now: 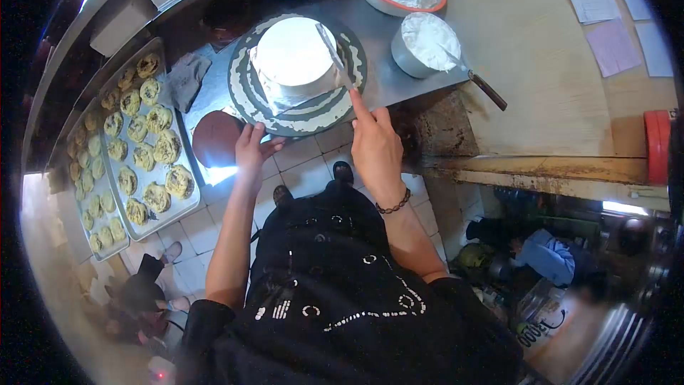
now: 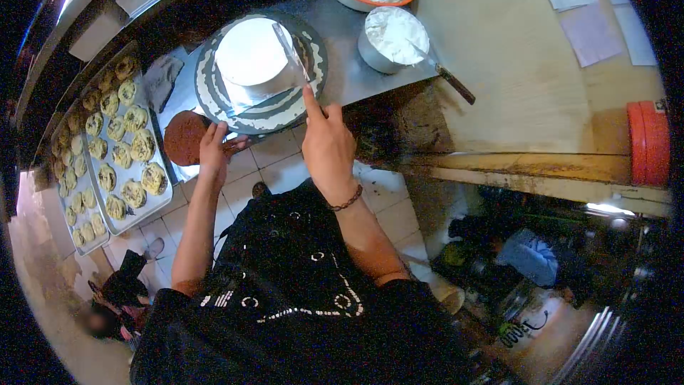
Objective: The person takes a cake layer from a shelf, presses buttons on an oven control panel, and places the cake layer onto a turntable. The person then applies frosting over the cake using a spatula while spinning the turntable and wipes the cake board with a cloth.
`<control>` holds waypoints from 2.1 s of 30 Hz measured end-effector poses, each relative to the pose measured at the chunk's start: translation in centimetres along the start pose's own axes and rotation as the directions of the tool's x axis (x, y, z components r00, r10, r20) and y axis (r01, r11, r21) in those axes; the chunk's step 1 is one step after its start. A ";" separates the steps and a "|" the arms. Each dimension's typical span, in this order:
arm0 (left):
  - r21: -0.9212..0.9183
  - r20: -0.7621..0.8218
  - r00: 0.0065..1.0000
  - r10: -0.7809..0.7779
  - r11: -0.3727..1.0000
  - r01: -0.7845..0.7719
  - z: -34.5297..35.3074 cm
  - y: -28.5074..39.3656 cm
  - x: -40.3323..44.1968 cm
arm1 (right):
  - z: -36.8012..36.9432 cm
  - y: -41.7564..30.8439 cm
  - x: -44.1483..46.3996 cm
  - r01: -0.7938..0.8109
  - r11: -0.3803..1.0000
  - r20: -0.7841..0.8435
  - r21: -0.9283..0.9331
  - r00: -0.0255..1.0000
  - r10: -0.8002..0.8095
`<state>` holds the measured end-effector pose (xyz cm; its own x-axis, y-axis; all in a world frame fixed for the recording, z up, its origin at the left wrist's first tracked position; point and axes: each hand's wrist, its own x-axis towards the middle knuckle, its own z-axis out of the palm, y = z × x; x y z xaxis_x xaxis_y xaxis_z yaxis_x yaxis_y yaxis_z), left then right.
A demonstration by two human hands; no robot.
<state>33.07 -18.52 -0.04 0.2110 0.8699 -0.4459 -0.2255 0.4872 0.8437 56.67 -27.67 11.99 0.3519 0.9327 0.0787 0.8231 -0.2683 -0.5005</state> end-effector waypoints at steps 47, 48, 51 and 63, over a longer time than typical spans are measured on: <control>-0.030 -0.011 1.000 0.013 0.999 -0.013 0.5 1.0 0.1 | -2.8 6.1 -3.6 -0.026 0.997 -0.169 -0.077 0.986 0.012; -0.048 -0.027 1.000 0.003 0.999 -0.005 0.9 0.9 -0.1 | -2.4 5.3 -3.1 0.016 0.998 -0.177 -0.058 0.984 -0.026; -0.100 -0.059 0.998 -0.035 0.995 0.029 1.2 0.6 -0.2 | -1.4 3.8 -1.4 0.061 0.996 -0.137 -0.063 0.988 -0.070; -0.048 -0.018 1.000 -0.020 0.999 0.019 0.8 0.2 -0.3 | 0.0 0.8 -0.1 0.069 0.998 -0.110 -0.011 0.992 -0.070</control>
<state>33.75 -18.72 0.53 0.1981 0.8612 -0.4680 -0.2670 0.5069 0.8196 57.30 -27.97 11.60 0.3402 0.9172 0.2075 0.8502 -0.2057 -0.4847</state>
